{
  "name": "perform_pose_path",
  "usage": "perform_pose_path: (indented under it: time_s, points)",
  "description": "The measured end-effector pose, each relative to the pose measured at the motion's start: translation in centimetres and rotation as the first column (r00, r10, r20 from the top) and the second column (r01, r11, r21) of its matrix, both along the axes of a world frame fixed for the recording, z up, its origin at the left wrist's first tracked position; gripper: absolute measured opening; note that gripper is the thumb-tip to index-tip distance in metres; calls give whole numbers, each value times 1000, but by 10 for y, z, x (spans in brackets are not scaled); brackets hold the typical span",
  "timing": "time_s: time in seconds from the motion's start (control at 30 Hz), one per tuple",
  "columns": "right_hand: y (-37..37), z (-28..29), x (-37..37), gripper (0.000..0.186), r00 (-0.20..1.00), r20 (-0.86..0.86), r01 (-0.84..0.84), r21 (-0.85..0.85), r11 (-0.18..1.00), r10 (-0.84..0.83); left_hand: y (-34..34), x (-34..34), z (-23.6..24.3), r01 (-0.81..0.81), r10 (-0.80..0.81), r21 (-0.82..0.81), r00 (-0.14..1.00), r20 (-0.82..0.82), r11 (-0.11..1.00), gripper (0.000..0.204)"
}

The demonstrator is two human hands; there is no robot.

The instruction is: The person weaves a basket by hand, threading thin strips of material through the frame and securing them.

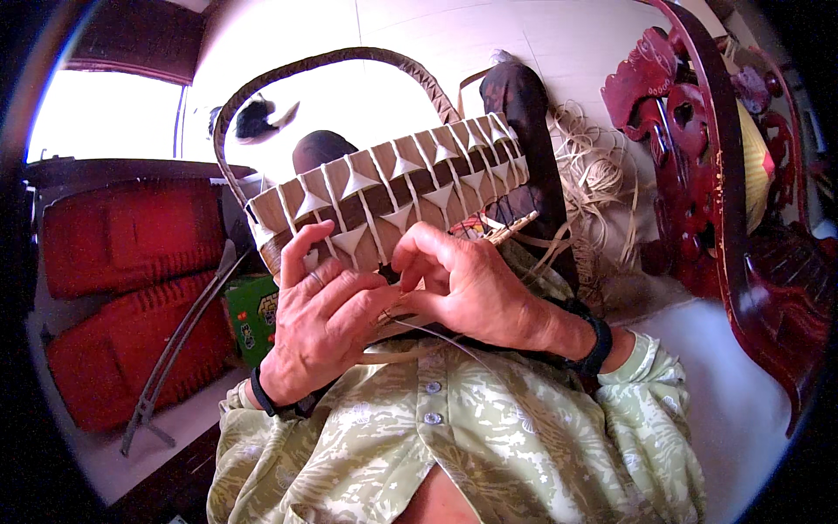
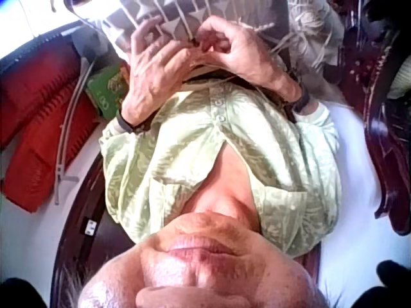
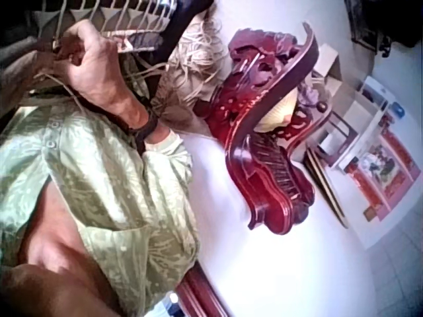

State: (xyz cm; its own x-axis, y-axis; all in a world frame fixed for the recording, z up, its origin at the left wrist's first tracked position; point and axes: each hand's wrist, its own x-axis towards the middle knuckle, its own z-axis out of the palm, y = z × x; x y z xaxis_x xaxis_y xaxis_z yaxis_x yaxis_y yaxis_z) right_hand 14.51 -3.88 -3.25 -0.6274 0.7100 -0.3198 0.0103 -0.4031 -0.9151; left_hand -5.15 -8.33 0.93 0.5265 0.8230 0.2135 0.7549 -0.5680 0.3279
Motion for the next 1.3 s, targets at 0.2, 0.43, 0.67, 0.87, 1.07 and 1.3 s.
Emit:
perform_pose_path:
  time_s: [0.2,0.43,0.67,0.87,1.07,1.3]
  points:
    - [11,-10,5,14,989,87,-145,428,892,119,-4,1,-2,5,-5,-2,998,63,1000,14]
    - [11,-8,8,14,975,138,-217,390,895,176,-9,0,-1,17,-20,44,998,58,999,13]
    - [9,-18,3,16,987,6,-140,543,828,162,-11,0,-2,50,-53,37,995,82,998,15]
    - [20,-15,4,15,956,45,-287,365,886,291,-9,-3,-4,118,-123,54,987,100,992,21]
    - [16,-13,4,9,961,37,-276,177,945,273,-14,-1,-4,59,-62,50,995,73,997,27]
    - [-7,-22,0,13,998,50,-63,718,693,39,-15,0,-3,13,-15,37,998,59,999,27]
